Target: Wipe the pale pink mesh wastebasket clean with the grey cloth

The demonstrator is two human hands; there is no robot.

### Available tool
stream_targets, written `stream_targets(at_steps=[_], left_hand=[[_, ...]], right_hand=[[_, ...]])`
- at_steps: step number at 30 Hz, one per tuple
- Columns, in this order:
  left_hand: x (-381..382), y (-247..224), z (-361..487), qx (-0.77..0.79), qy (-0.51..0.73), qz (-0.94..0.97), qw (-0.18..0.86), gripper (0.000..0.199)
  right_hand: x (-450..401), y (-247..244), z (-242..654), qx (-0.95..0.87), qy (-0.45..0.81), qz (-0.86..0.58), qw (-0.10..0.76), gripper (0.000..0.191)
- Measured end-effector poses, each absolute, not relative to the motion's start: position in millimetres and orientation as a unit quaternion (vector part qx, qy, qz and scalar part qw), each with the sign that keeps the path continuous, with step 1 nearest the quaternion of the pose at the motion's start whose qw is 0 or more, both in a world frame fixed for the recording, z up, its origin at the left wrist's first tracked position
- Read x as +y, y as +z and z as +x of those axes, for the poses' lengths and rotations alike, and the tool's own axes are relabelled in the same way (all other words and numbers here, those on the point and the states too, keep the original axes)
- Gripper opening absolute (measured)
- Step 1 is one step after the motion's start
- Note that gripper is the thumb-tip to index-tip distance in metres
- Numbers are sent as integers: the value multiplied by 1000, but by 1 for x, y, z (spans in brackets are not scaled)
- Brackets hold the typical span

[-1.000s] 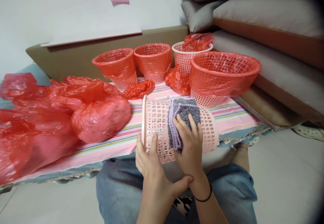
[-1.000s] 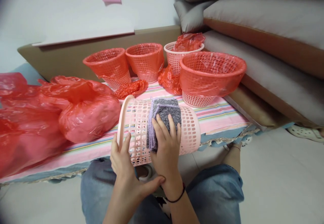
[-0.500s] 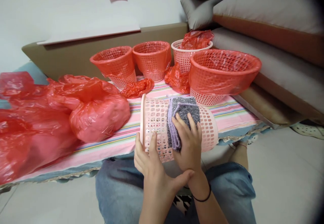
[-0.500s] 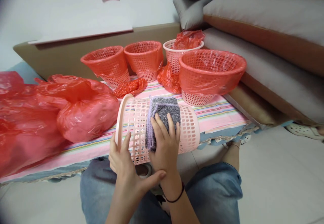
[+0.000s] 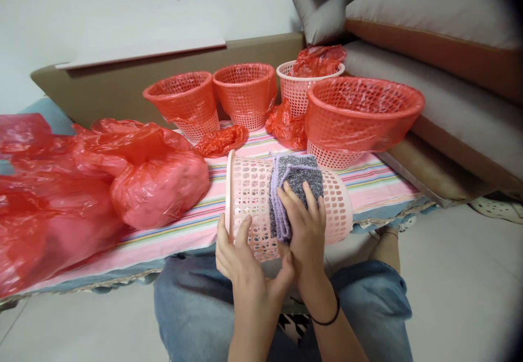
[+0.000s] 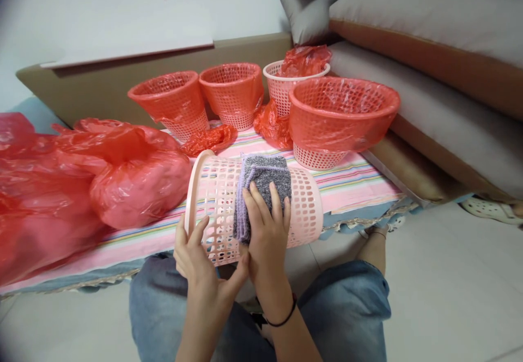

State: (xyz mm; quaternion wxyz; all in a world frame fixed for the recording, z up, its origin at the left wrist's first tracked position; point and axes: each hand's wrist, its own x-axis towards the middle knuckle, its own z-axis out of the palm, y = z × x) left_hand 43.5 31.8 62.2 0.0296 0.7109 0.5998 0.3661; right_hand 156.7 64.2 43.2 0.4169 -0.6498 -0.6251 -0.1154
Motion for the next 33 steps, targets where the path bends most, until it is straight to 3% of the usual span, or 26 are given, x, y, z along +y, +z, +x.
stream_targets(at_steps=[5, 14, 25, 29, 33], left_hand=[[29, 67, 40, 582, 362, 724, 74, 77], [29, 63, 22, 556, 300, 770, 89, 127], [32, 65, 19, 543, 310, 772, 112, 78], [31, 68, 23, 559, 308, 760, 119, 77], [28, 72, 31, 580, 304, 747, 116, 90]], right_hand=[[64, 46, 157, -621, -95, -653, 424, 55], [57, 55, 157, -633, -48, -650, 418, 66], [60, 51, 158, -629, -73, -655, 413, 69], [61, 51, 156, -626, -75, -651, 422, 67], [61, 47, 159, -642, -77, -641, 412, 67]])
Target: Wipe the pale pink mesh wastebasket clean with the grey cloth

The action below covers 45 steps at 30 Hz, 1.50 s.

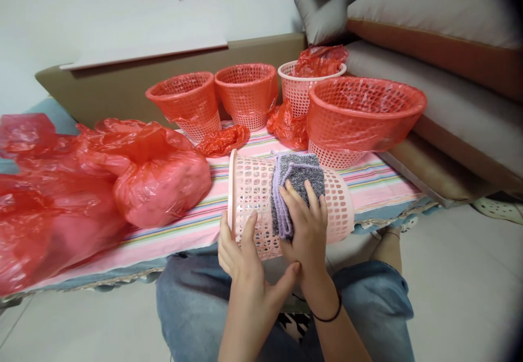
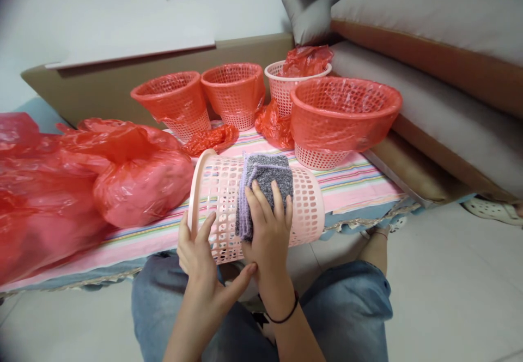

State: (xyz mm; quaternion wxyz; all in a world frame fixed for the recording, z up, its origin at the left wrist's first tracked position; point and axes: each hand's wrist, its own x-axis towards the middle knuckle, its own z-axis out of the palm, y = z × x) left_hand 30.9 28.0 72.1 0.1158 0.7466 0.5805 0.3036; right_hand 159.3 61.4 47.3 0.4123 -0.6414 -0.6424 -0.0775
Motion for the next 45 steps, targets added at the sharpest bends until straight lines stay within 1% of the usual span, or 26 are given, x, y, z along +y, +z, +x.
stream_targets(at_steps=[3, 5, 7, 10, 12, 18, 20, 22, 23, 27, 29, 31, 33, 35, 37, 40, 45], left_hand=[[27, 73, 36, 586, 312, 741, 99, 107], [28, 72, 37, 585, 314, 743, 86, 112], [29, 71, 36, 583, 315, 745, 78, 105], [32, 69, 33, 575, 315, 751, 78, 85], [32, 68, 31, 571, 318, 753, 78, 75], [32, 70, 33, 577, 316, 748, 85, 62], [32, 70, 34, 580, 313, 747, 86, 60], [32, 70, 34, 575, 317, 749, 86, 66], [32, 70, 34, 574, 319, 749, 87, 73], [31, 69, 32, 573, 323, 748, 89, 108], [31, 68, 30, 567, 316, 755, 92, 114], [31, 66, 28, 562, 313, 760, 91, 105], [32, 64, 27, 563, 315, 759, 85, 91], [33, 63, 27, 566, 319, 757, 76, 77], [34, 61, 29, 569, 325, 753, 65, 68], [33, 62, 35, 588, 336, 734, 48, 61], [31, 64, 46, 626, 341, 701, 20, 50]], right_hand=[[61, 46, 161, -651, -76, -640, 401, 69], [60, 46, 161, -650, -80, -642, 399, 69], [61, 46, 161, -649, -90, -640, 401, 68], [64, 45, 158, -636, -108, -641, 415, 60], [66, 45, 157, -624, -118, -648, 421, 55], [66, 47, 155, -621, -117, -650, 422, 51], [65, 47, 156, -623, -113, -648, 424, 51], [64, 47, 158, -625, -110, -647, 423, 53], [64, 47, 158, -629, -105, -646, 420, 55], [62, 46, 161, -648, -77, -641, 404, 67], [61, 45, 162, -649, -77, -642, 401, 68], [61, 45, 161, -647, -85, -642, 404, 67], [62, 44, 160, -644, -93, -641, 408, 64], [63, 45, 159, -635, -103, -645, 413, 59], [65, 46, 157, -625, -114, -649, 419, 53], [66, 46, 155, -618, -126, -648, 427, 48], [64, 46, 154, -617, -108, -653, 426, 48]])
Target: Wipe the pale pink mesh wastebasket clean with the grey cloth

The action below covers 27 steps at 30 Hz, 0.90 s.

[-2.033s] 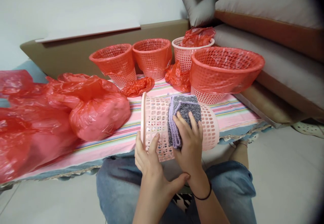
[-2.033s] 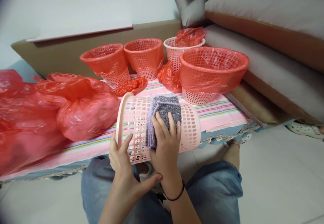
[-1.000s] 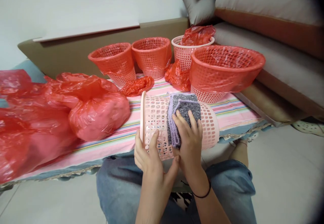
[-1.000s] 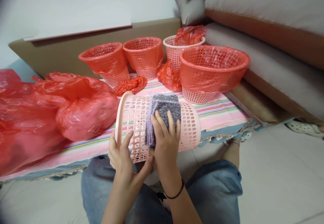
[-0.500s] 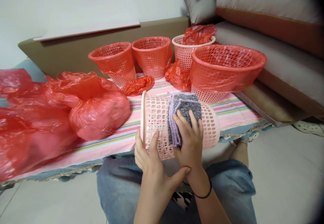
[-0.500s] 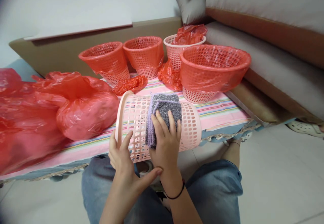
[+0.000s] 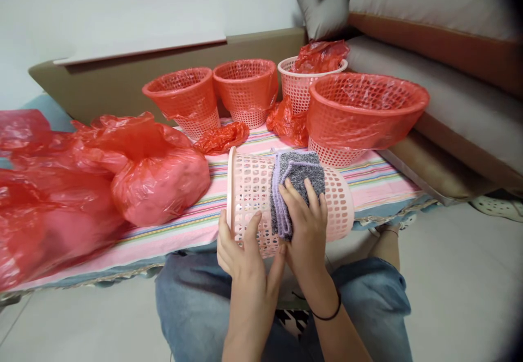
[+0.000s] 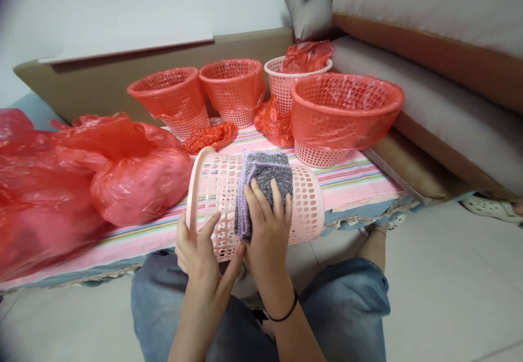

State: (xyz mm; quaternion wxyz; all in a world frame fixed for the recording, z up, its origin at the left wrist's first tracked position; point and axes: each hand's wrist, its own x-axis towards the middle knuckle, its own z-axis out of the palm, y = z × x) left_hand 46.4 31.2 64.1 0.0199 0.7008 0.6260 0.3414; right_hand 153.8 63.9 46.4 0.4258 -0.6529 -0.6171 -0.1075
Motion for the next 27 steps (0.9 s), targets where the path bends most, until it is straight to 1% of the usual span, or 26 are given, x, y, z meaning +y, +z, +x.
stream_targets(at_steps=[6, 8, 10, 15, 20, 22, 24, 27], left_hand=[[34, 62, 52, 647, 350, 677, 11, 42], [34, 63, 51, 644, 349, 681, 11, 43], [33, 63, 47, 623, 341, 703, 29, 47], [31, 64, 37, 587, 336, 734, 61, 66], [30, 63, 36, 587, 332, 736, 57, 106], [29, 64, 36, 586, 331, 738, 57, 114], [29, 65, 36, 582, 333, 739, 61, 110], [28, 65, 37, 584, 346, 732, 65, 90]], right_hand=[[59, 53, 154, -623, -78, -648, 432, 52], [59, 53, 154, -625, -69, -647, 432, 53], [61, 50, 154, -619, -78, -651, 431, 51], [63, 44, 158, -628, -104, -648, 418, 53], [59, 46, 162, -652, -78, -637, 404, 64], [58, 47, 162, -650, -75, -642, 401, 67], [58, 47, 161, -649, -81, -644, 398, 69], [59, 43, 162, -651, -87, -641, 396, 72]])
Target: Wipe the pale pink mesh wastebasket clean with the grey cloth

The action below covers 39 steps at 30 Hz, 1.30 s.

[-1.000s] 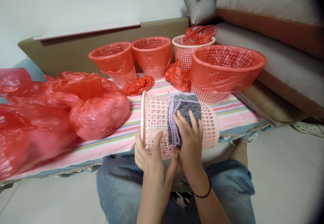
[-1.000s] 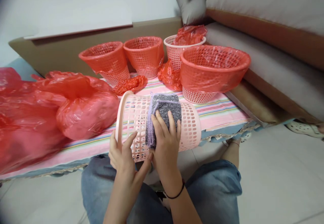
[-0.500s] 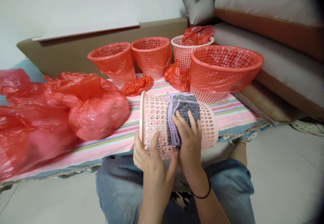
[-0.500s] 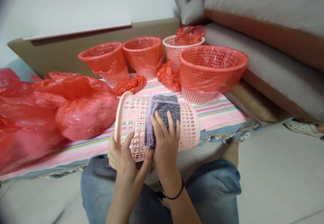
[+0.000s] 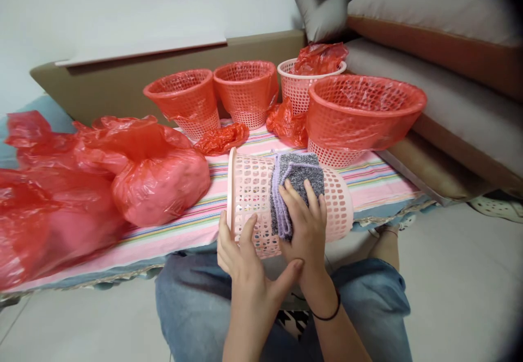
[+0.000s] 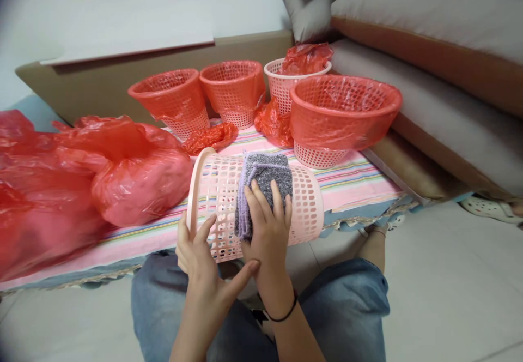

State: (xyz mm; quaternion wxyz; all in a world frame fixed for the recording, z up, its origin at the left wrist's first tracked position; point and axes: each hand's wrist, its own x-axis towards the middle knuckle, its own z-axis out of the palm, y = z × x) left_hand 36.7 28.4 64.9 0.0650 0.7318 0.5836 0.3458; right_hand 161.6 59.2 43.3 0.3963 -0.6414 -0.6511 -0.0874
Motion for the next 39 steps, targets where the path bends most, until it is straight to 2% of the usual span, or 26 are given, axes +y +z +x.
stream_targets(at_steps=[8, 10, 13, 16, 18, 21, 23, 26, 32, 39], left_hand=[[31, 58, 46, 616, 394, 681, 37, 56], [31, 54, 46, 613, 410, 675, 32, 55], [30, 48, 42, 579, 457, 673, 52, 63], [32, 49, 35, 556, 529, 626, 137, 60], [37, 55, 29, 554, 567, 561, 239, 53], [49, 65, 20, 546, 553, 489, 396, 49], [58, 69, 16, 539, 523, 500, 432, 46], [65, 70, 14, 536, 507, 528, 421, 37], [63, 77, 16, 549, 501, 525, 415, 33], [63, 67, 13, 560, 506, 518, 401, 33]], right_hand=[[61, 41, 158, -629, -102, -649, 416, 55], [59, 44, 157, -632, -78, -648, 419, 57], [54, 49, 160, -644, -50, -635, 423, 64], [49, 53, 167, -660, -26, -623, 419, 67], [45, 55, 172, -674, -7, -612, 413, 68], [39, 57, 178, -689, 7, -600, 407, 69], [35, 57, 179, -693, 7, -598, 403, 68], [32, 55, 181, -695, 4, -599, 398, 68], [34, 45, 189, -728, -2, -572, 379, 74], [33, 46, 187, -711, 30, -563, 419, 68]])
